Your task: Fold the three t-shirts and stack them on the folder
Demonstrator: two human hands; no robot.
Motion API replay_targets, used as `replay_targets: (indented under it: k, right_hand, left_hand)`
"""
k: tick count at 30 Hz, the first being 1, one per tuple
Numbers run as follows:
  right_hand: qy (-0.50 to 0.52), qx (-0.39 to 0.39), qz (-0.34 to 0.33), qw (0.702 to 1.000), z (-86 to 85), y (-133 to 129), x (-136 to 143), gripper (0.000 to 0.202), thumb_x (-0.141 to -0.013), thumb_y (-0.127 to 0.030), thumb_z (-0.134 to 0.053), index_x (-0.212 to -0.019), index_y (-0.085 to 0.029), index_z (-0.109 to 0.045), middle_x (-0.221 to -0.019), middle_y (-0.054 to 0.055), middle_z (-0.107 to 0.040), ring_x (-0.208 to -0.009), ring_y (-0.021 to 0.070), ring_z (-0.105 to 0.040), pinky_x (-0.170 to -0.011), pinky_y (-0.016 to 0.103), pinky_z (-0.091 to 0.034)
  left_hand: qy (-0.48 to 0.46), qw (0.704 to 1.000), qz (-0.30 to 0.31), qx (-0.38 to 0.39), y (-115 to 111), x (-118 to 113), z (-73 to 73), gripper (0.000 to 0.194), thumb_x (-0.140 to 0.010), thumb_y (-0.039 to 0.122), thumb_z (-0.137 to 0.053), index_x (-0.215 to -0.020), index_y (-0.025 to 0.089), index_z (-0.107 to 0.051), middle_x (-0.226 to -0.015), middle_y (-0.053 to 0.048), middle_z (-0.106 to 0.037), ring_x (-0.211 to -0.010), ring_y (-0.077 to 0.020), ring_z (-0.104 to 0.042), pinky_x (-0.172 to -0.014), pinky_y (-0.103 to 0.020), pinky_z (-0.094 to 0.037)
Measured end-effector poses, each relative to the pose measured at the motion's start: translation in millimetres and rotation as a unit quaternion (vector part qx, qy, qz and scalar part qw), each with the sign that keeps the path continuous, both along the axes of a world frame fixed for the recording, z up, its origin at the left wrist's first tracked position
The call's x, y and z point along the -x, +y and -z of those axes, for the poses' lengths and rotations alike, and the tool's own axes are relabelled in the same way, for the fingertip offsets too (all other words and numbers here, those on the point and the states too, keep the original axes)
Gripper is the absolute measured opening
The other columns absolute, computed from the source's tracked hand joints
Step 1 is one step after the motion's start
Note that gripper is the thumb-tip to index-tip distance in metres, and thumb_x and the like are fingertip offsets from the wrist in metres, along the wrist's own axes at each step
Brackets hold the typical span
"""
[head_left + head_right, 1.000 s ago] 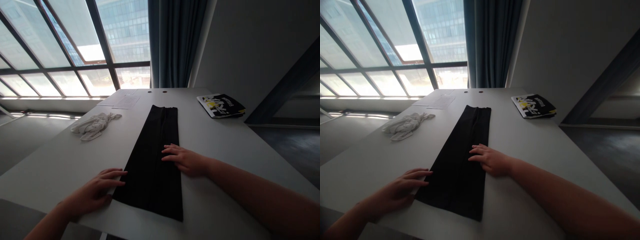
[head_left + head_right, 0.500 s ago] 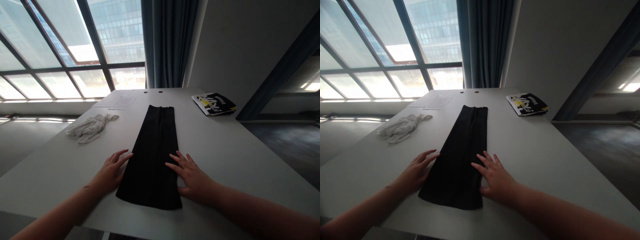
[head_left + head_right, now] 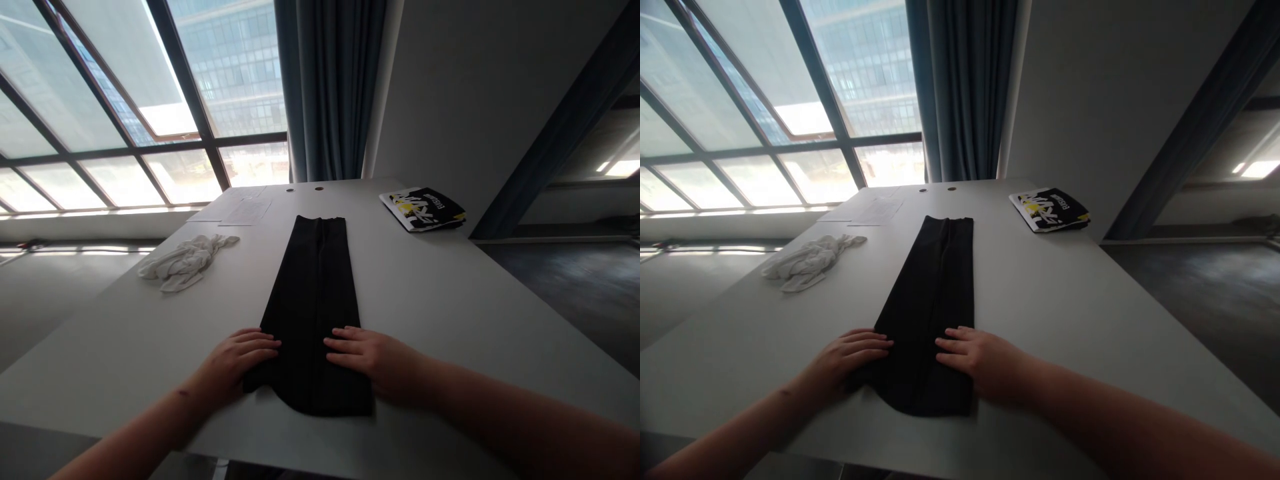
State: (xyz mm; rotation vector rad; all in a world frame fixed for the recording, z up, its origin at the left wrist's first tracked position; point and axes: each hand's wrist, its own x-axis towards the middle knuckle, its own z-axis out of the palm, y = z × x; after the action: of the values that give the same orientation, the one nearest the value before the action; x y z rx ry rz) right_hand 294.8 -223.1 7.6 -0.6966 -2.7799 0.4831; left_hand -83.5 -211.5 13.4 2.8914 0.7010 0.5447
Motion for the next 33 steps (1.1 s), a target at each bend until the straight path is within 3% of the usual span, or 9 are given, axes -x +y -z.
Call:
replay_targets:
  k: [4, 8, 11, 14, 20, 24, 27, 30, 33]
  right_hand:
    - [0.013, 0.055, -0.043, 0.998, -19.8, -6, -13, 0.062, -0.088, -0.01, -0.058, -0.149, -0.016, -0.063, -0.149, 0.013, -0.056, -0.146, 0.0305, -0.048, -0.122, 0.049, -0.042]
    - [0.13, 0.129, -0.049, 0.982, -37.3, -8, -16, 0.037, -0.101, -0.023, -0.051, -0.132, -0.016, -0.071, -0.124, 0.012, -0.071, -0.114, 0.0218, -0.069, -0.101, 0.035, -0.054]
    - [0.191, 0.157, 0.041, 0.968, -37.5, 5, -20, 0.039, -0.109, -0.038, -0.044, -0.098, -0.013, -0.072, -0.09, 0.008, -0.071, -0.079, 0.0165, -0.067, -0.075, 0.027, -0.052]
    - [0.204, 0.154, 0.181, 0.95, -26.5, 33, -23, 0.055, -0.106, -0.058, -0.045, -0.073, -0.015, -0.057, -0.067, 0.002, -0.057, -0.061, 0.0136, -0.053, -0.06, 0.025, -0.04]
    - [0.149, 0.081, 0.325, 0.93, -0.7, 83, -22, 0.039, -0.098, -0.05, -0.054, -0.081, -0.015, -0.064, -0.077, 0.004, -0.063, -0.072, 0.018, -0.057, -0.068, 0.026, -0.04]
    - [0.095, 0.033, 0.348, 0.932, 10.0, 87, -25, 0.025, -0.095, -0.039, -0.059, -0.084, -0.016, -0.064, -0.081, 0.004, -0.064, -0.076, 0.0186, -0.059, -0.072, 0.028, -0.042]
    - [0.097, 0.005, 0.352, 0.931, 11.8, 85, -26, 0.021, -0.093, -0.033, -0.063, -0.105, -0.017, -0.068, -0.092, 0.006, -0.066, -0.084, 0.0212, -0.062, -0.081, 0.032, -0.049]
    - [0.115, -0.091, 0.347, 0.926, 7.1, 77, -21, 0.039, -0.094, -0.032, -0.063, -0.131, -0.017, -0.063, -0.12, 0.013, -0.064, -0.112, 0.0278, -0.061, -0.102, 0.043, -0.05]
    - [0.083, -0.169, 0.304, 0.934, -0.6, 62, -11, 0.047, -0.099, -0.033, -0.059, -0.143, -0.018, -0.059, -0.146, 0.016, -0.052, -0.141, 0.0336, -0.045, -0.12, 0.056, -0.038]
  left_hand:
    - [-0.01, 1.0, 0.014, 0.001, -14, -11, -15.8, 0.039, -0.093, 0.018, -0.052, -0.13, 0.025, -0.062, -0.12, -0.008, -0.078, -0.109, -0.0214, -0.075, -0.092, -0.032, -0.06]
    - [-0.03, 1.0, -0.001, 0.006, -15, -22, -36.1, 0.029, -0.094, 0.016, -0.046, -0.116, 0.023, -0.064, -0.102, -0.005, -0.079, -0.087, -0.0182, -0.076, -0.077, -0.028, -0.058]
    - [-0.058, 0.997, -0.047, -0.008, 7, -30, -48.5, 0.018, -0.099, 0.025, -0.048, -0.1, 0.021, -0.065, -0.084, -0.004, -0.075, -0.071, -0.0168, -0.071, -0.068, -0.027, -0.052]
    - [-0.058, 0.988, -0.142, 0.022, 44, -38, -51.2, 0.029, -0.102, 0.039, -0.048, -0.085, 0.021, -0.063, -0.067, -0.001, -0.066, -0.059, -0.0158, -0.062, -0.06, -0.027, -0.045]
    - [0.003, 0.964, -0.228, 0.138, 102, -56, -24.5, 0.037, -0.098, 0.054, -0.052, -0.091, 0.022, -0.068, -0.078, -0.003, -0.071, -0.07, -0.0201, -0.066, -0.067, -0.031, -0.045]
    - [0.045, 0.957, -0.241, 0.157, 109, -50, -11.2, 0.034, -0.092, 0.053, -0.061, -0.11, 0.025, -0.07, -0.088, -0.003, -0.074, -0.08, -0.0236, -0.068, -0.074, -0.034, -0.049]
    - [0.063, 0.951, -0.243, 0.183, 107, -40, -14.1, 0.043, -0.089, 0.049, -0.067, -0.126, 0.027, -0.065, -0.089, -0.002, -0.073, -0.078, -0.0231, -0.069, -0.073, -0.034, -0.052]
    - [0.054, 0.966, -0.224, 0.118, 98, -40, -22.5, 0.058, -0.088, 0.048, -0.072, -0.14, 0.027, -0.058, -0.121, -0.008, -0.071, -0.106, -0.0283, -0.07, -0.091, -0.042, -0.056]
    - [0.048, 0.983, -0.177, 0.014, 82, -55, -26.6, 0.062, -0.091, 0.052, -0.071, -0.147, 0.028, -0.056, -0.149, -0.012, -0.058, -0.134, -0.0341, -0.057, -0.112, -0.052, -0.047]
